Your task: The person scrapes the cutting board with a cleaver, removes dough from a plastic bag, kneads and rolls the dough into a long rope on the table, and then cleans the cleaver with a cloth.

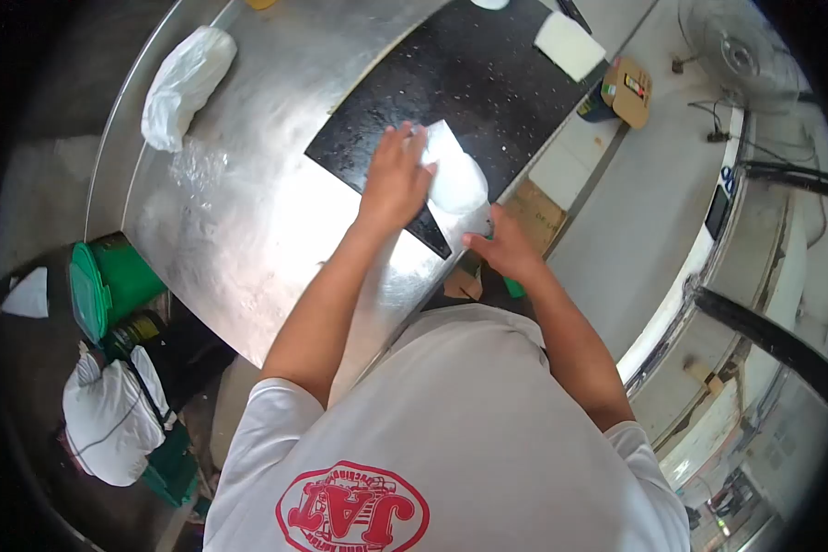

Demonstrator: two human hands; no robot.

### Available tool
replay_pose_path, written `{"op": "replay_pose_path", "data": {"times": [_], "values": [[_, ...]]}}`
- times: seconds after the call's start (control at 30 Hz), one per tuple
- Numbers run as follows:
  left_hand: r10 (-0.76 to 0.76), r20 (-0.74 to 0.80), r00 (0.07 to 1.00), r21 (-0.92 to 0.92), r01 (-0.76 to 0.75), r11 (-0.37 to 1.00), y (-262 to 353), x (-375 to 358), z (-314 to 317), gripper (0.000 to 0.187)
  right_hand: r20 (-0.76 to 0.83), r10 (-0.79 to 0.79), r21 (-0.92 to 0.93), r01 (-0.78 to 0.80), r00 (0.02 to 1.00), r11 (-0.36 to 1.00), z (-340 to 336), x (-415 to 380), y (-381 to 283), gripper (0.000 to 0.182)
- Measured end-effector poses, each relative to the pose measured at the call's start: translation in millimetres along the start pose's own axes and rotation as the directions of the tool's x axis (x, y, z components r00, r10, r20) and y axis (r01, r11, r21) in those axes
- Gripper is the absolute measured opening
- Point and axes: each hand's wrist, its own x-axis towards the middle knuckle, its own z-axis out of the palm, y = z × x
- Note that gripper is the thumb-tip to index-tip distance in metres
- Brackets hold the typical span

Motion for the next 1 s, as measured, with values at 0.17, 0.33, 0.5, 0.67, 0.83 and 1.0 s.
{"op": "replay_pose_path", "data": {"times": [0.17,0.33,0.5,0.67,0.83,1.0], "values": [[-0.052,0.346,0.937,0.258,-0.042,0.965,44.4,-13.6,-23.4,0.043,0.292,0.006,-0.103,0.025,0.956,0.994,-48.1,-13.5,-62.5,0.046],[-0.084,0.358,0.930,-0.093,0.125,0.988,52.6,-35.4,-44.3,0.029,0.501,-0.022,-0.156,0.115,0.865,0.981,-61.1,-24.6,-64.1,0.042],[0.069,0.259,0.963,-0.476,0.065,0.877,93.8,-18.9,-36.9,0.026,0.494,0.061,-0.069,-0.031,0.867,0.997,-78.8,-29.7,-40.0,0.040],[0.067,0.428,0.901,-0.689,0.278,0.670,138.6,61.9,-28.2,0.033,0.316,0.055,-0.020,-0.051,0.947,0.998,-112.6,-22.9,34.0,0.042],[-0.324,0.232,0.917,-0.872,0.344,0.349,95.6,186.2,15.4,0.038,0.148,-0.007,0.185,-0.020,0.989,0.983,-154.2,-26.7,54.3,0.039],[-0.658,-0.022,0.753,-0.703,0.457,0.546,16.0,235.8,71.1,0.030,0.124,0.072,0.195,-0.095,0.990,0.976,-192.1,-19.7,50.6,0.040]]}}
